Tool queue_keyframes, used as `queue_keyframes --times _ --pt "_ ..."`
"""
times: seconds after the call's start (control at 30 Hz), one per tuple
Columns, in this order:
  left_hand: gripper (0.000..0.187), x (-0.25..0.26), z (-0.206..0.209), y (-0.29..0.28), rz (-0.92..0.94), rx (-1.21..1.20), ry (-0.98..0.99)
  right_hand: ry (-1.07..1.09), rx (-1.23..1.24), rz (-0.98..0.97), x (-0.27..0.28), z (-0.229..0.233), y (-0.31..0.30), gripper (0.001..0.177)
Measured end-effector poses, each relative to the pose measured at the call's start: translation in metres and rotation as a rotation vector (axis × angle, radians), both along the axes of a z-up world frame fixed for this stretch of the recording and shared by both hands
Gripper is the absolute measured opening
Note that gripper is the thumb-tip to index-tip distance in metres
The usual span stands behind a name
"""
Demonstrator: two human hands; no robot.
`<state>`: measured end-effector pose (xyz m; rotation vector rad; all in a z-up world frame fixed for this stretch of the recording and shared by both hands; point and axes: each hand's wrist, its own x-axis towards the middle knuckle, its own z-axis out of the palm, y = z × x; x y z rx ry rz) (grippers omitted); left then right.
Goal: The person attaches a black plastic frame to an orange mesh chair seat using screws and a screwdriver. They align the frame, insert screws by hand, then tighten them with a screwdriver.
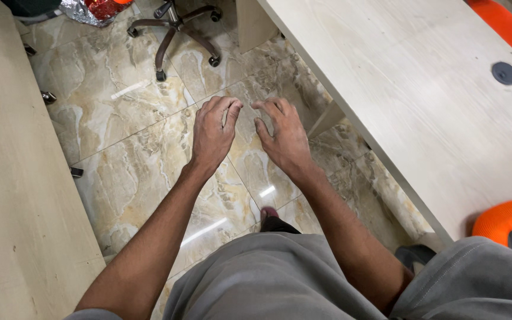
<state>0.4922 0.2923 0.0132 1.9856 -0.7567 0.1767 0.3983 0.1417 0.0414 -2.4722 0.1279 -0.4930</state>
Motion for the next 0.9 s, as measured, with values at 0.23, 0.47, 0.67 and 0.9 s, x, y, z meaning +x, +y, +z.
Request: queue_keyframes --times 0.23,0.47,0.67,0.9 --pt "0.022 0.115 -0.023 -0.030 0.005 0.028 0.042 0.006 0.083 -0.004 0.125 -0.029 -0.039 0.034" --pt "0.022 0.252 -0.016 -0.069 0.033 0.009 0.042 0.029 0.082 0.075 0.276 -0.023 -0.083 0.032" --pt "0.019 0.353 -0.010 -0.094 0.040 -0.004 0.000 0.023 0.075 0.087 0.394 -0.012 -0.107 0.032" --pt "0.015 0.502 -0.024 -0.122 -0.039 -0.022 0.133 0.093 0.094 0.022 0.518 -0.020 -0.130 0.033"
